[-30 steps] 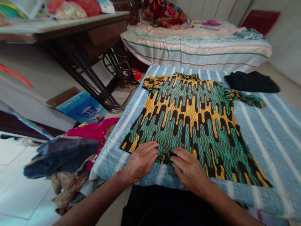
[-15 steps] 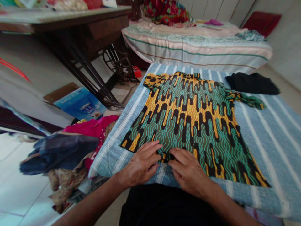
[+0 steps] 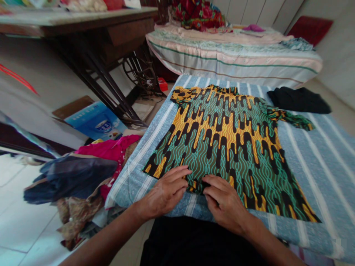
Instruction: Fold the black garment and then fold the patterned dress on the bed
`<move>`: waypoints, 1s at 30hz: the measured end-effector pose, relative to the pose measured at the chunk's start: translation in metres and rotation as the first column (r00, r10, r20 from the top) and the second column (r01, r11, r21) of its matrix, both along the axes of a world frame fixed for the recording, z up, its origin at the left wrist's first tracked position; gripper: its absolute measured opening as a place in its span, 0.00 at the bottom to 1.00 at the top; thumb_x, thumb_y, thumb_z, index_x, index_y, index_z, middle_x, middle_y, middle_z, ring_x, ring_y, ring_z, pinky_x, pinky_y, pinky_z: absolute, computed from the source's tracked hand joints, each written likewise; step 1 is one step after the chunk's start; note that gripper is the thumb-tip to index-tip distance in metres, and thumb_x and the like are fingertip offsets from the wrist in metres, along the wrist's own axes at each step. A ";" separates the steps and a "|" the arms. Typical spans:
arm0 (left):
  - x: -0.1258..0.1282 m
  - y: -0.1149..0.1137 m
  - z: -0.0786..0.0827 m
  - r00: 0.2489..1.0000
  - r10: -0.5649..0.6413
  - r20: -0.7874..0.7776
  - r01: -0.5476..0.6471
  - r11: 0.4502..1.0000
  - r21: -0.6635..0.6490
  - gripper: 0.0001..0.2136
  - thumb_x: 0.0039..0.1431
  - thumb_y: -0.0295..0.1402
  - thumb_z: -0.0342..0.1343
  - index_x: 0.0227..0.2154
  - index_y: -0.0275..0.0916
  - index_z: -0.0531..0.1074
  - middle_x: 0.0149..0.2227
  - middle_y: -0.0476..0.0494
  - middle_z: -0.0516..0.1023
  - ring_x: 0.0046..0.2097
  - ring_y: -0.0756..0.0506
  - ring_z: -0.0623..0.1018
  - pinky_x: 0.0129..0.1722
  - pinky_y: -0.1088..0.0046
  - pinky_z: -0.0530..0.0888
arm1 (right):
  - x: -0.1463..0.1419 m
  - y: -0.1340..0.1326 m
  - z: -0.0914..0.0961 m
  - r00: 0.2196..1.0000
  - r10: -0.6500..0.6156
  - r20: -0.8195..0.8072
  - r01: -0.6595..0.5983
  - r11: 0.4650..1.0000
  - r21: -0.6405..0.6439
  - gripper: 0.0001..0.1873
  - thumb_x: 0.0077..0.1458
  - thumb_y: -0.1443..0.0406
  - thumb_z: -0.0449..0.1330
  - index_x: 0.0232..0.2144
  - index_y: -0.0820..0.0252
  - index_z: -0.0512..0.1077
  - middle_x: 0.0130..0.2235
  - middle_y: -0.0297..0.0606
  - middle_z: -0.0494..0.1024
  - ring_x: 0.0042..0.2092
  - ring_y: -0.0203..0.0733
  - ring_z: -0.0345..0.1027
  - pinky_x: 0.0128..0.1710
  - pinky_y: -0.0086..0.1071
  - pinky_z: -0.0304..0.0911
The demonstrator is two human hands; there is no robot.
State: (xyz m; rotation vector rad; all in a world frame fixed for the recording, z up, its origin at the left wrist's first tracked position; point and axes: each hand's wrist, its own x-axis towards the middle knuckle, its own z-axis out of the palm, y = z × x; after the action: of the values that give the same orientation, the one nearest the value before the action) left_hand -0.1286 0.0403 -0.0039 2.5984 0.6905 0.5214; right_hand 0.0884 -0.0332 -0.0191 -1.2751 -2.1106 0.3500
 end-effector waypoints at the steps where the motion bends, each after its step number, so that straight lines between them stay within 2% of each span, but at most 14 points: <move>1: -0.001 0.000 0.002 1.000 -0.013 -0.005 0.013 1.000 -0.010 0.08 0.58 0.23 0.46 0.31 0.37 0.70 0.52 0.39 0.71 0.60 0.43 0.63 0.58 0.61 0.64 | 0.000 -0.001 0.000 1.000 0.011 -0.003 -0.011 1.000 -0.005 0.11 0.52 0.75 0.52 0.31 0.60 0.72 0.45 0.43 0.74 0.51 0.45 0.65 0.50 0.43 0.65; 5: -0.005 -0.001 0.003 0.998 -0.056 -0.022 0.056 0.998 -0.005 0.07 0.56 0.23 0.49 0.32 0.37 0.70 0.54 0.38 0.70 0.60 0.42 0.63 0.60 0.59 0.62 | 0.000 -0.005 0.001 0.997 0.030 0.071 -0.031 1.000 0.005 0.10 0.53 0.74 0.53 0.33 0.60 0.73 0.49 0.45 0.72 0.54 0.49 0.62 0.52 0.47 0.63; 9: -0.007 -0.003 0.000 1.000 0.002 0.021 -0.001 1.000 -0.028 0.07 0.57 0.24 0.49 0.36 0.37 0.69 0.52 0.39 0.72 0.58 0.44 0.66 0.58 0.61 0.65 | 0.001 -0.007 0.003 1.000 0.017 -0.009 -0.017 0.999 0.034 0.08 0.55 0.72 0.54 0.34 0.60 0.72 0.46 0.45 0.73 0.53 0.47 0.64 0.52 0.45 0.64; 12: -0.007 -0.002 -0.001 0.999 0.043 0.028 -0.043 0.999 0.011 0.07 0.58 0.24 0.49 0.38 0.36 0.69 0.50 0.38 0.73 0.58 0.44 0.66 0.57 0.62 0.66 | 0.001 -0.006 0.004 0.999 -0.021 -0.035 0.024 0.995 0.093 0.08 0.55 0.72 0.53 0.34 0.62 0.72 0.45 0.45 0.74 0.51 0.46 0.65 0.51 0.44 0.65; 16: -0.006 0.000 -0.003 0.999 0.045 -0.004 -0.044 0.992 0.118 0.07 0.60 0.24 0.48 0.38 0.35 0.70 0.49 0.37 0.73 0.58 0.43 0.66 0.58 0.61 0.66 | -0.001 -0.005 0.000 0.990 -0.093 0.103 0.080 0.990 0.120 0.09 0.55 0.73 0.53 0.34 0.63 0.73 0.46 0.48 0.74 0.53 0.50 0.64 0.51 0.47 0.64; 19: -0.005 0.000 -0.003 0.999 0.037 -0.033 -0.032 0.989 0.145 0.08 0.60 0.24 0.46 0.35 0.35 0.71 0.48 0.37 0.73 0.58 0.43 0.66 0.57 0.62 0.67 | -0.003 -0.004 -0.005 0.979 -0.106 0.172 0.087 0.990 0.112 0.10 0.54 0.74 0.52 0.33 0.62 0.73 0.46 0.48 0.74 0.53 0.51 0.64 0.52 0.48 0.63; 24: -0.006 -0.001 -0.007 0.999 0.046 -0.010 -0.044 0.988 0.147 0.09 0.60 0.22 0.45 0.35 0.35 0.71 0.49 0.37 0.74 0.58 0.43 0.67 0.57 0.62 0.67 | -0.002 -0.003 -0.009 0.981 -0.097 0.166 0.080 0.991 0.109 0.11 0.54 0.75 0.51 0.34 0.63 0.72 0.46 0.48 0.74 0.53 0.50 0.64 0.51 0.48 0.63; 30: -0.009 0.000 -0.006 1.000 0.030 0.001 -0.030 0.997 0.078 0.09 0.60 0.23 0.46 0.36 0.35 0.71 0.51 0.37 0.72 0.58 0.43 0.65 0.58 0.61 0.66 | -0.001 -0.004 -0.006 0.984 -0.087 0.158 0.071 0.992 0.103 0.12 0.55 0.74 0.49 0.33 0.61 0.72 0.46 0.48 0.74 0.53 0.49 0.64 0.51 0.48 0.63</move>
State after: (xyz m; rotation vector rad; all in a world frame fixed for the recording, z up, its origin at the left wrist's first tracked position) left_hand -0.1371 0.0403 -0.0096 2.6637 0.7242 0.5678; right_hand 0.0879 -0.0370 -0.0254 -1.3653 -2.1756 0.1108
